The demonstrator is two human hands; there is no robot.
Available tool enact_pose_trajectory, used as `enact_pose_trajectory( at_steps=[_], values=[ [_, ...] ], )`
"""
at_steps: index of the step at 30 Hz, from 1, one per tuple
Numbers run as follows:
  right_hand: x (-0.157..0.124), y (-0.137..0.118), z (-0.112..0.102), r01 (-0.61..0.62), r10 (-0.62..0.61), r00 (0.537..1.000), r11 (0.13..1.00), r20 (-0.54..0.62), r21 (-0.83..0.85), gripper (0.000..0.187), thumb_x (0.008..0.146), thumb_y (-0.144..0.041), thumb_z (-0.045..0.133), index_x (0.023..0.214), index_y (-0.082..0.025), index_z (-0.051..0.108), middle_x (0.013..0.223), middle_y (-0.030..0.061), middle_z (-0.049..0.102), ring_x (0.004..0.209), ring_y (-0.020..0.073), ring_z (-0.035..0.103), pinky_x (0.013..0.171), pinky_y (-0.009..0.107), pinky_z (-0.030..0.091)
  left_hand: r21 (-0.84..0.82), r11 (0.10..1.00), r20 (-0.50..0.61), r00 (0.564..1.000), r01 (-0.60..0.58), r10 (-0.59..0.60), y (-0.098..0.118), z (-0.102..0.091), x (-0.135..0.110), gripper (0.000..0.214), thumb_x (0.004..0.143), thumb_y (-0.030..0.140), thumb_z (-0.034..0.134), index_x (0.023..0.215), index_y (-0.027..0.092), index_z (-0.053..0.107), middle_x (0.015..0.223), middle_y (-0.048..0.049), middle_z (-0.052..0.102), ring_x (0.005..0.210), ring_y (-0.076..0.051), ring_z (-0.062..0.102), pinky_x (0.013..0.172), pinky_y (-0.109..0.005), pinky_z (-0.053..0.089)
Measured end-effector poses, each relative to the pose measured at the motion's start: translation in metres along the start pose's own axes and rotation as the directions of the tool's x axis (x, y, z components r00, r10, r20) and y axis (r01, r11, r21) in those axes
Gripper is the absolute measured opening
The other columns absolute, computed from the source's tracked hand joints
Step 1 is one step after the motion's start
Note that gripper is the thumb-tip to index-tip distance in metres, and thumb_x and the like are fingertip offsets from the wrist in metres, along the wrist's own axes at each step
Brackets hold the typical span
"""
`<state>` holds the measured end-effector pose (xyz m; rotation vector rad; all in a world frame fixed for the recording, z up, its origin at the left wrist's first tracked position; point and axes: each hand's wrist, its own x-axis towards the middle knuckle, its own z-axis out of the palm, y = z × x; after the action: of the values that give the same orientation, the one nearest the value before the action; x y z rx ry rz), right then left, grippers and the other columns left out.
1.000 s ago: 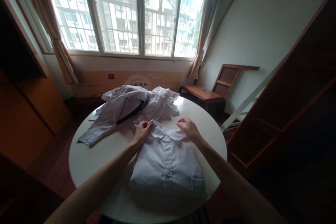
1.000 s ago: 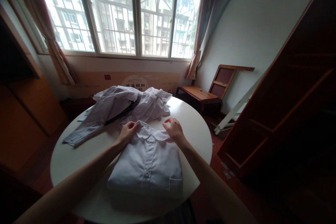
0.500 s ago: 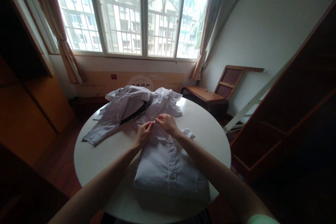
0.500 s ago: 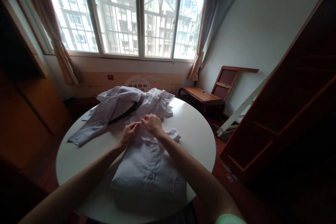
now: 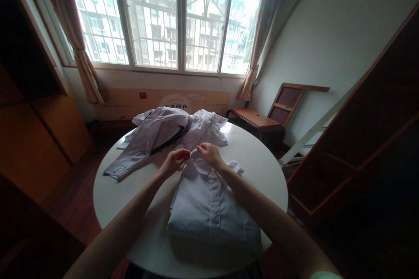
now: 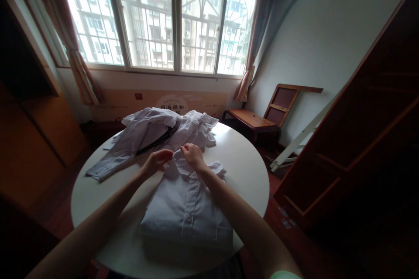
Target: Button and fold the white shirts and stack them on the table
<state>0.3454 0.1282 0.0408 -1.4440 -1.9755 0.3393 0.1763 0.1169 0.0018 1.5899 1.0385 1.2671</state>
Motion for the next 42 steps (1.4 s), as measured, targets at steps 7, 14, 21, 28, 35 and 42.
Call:
enact_pose_trajectory(
  at_steps=[7, 14, 21, 28, 35, 42],
  values=[
    [0.002, 0.009, 0.007, -0.022, 0.022, 1.000, 0.984, -0.001, 0.175, 0.028, 0.080, -0.030, 0.048, 0.058, -0.017, 0.059, 0.057, 0.0021, 0.059, 0.053, 0.0112, 0.048, 0.049, 0.022, 0.031, 0.180, 0.971, -0.045, 0.985, -0.154, 0.165, 0.003, 0.004, -0.005, 0.018, 0.066, 0.029, 0.062, 0.075, 0.015, 0.068, 0.070, -0.0053, 0.067, 0.059, -0.014, 0.057, 0.056, -0.022, 0.043],
    [0.001, 0.016, 0.000, -0.183, 0.077, 0.976, 0.801, 0.205, 0.570, 0.007, 0.061, -0.016, 0.053, 0.068, -0.015, 0.055, 0.062, -0.0022, 0.055, 0.052, 0.0091, 0.047, 0.050, 0.020, 0.037, 0.306, 0.933, -0.042, 0.976, -0.190, 0.213, 0.004, 0.008, -0.010, 0.017, 0.073, 0.031, 0.056, 0.074, 0.017, 0.066, 0.066, -0.0016, 0.063, 0.058, -0.012, 0.053, 0.054, -0.019, 0.038],
    [0.002, 0.024, 0.005, 0.013, -0.132, 0.980, 0.792, 0.150, 0.610, 0.019, 0.059, -0.020, 0.059, 0.078, -0.016, 0.060, 0.069, 0.0000, 0.061, 0.062, 0.0117, 0.054, 0.055, 0.022, 0.042, 0.245, 0.962, -0.062, 0.988, -0.120, 0.139, 0.008, 0.009, -0.012, 0.016, 0.070, 0.031, 0.056, 0.071, 0.017, 0.064, 0.063, -0.0015, 0.059, 0.055, -0.012, 0.049, 0.050, -0.018, 0.035],
    [0.003, 0.022, 0.011, 0.269, -0.260, 0.963, 0.896, -0.075, 0.354, 0.008, 0.064, -0.015, 0.052, 0.057, -0.016, 0.055, 0.057, -0.0027, 0.052, 0.055, 0.0088, 0.045, 0.052, 0.019, 0.034, 0.295, 0.939, -0.014, 0.982, -0.176, 0.188, 0.007, 0.000, -0.010, 0.016, 0.069, 0.032, 0.058, 0.070, 0.018, 0.065, 0.060, -0.0007, 0.057, 0.055, -0.012, 0.049, 0.053, -0.019, 0.038],
    [0.002, 0.024, 0.013, 0.356, -0.351, 0.934, 0.911, -0.059, 0.208, 0.015, 0.069, -0.010, 0.047, 0.057, -0.015, 0.056, 0.060, -0.0018, 0.053, 0.057, 0.0099, 0.046, 0.056, 0.020, 0.033, 0.403, 0.875, 0.057, 0.962, -0.268, 0.268, 0.005, -0.005, -0.007, 0.011, 0.071, 0.025, 0.056, 0.070, 0.019, 0.066, 0.068, -0.0032, 0.062, 0.062, -0.014, 0.053, 0.061, -0.022, 0.040],
    [0.000, 0.024, 0.012, 0.328, -0.336, 0.942, 0.928, 0.012, 0.178, 0.019, 0.073, -0.011, 0.047, 0.059, -0.015, 0.060, 0.064, -0.0006, 0.058, 0.061, 0.0111, 0.049, 0.060, 0.021, 0.036, 0.342, 0.932, 0.020, 0.992, -0.120, 0.121, 0.003, -0.006, -0.006, 0.008, 0.065, 0.026, 0.059, 0.066, 0.019, 0.064, 0.070, -0.0016, 0.061, 0.059, -0.013, 0.052, 0.055, -0.021, 0.040]
  ],
)
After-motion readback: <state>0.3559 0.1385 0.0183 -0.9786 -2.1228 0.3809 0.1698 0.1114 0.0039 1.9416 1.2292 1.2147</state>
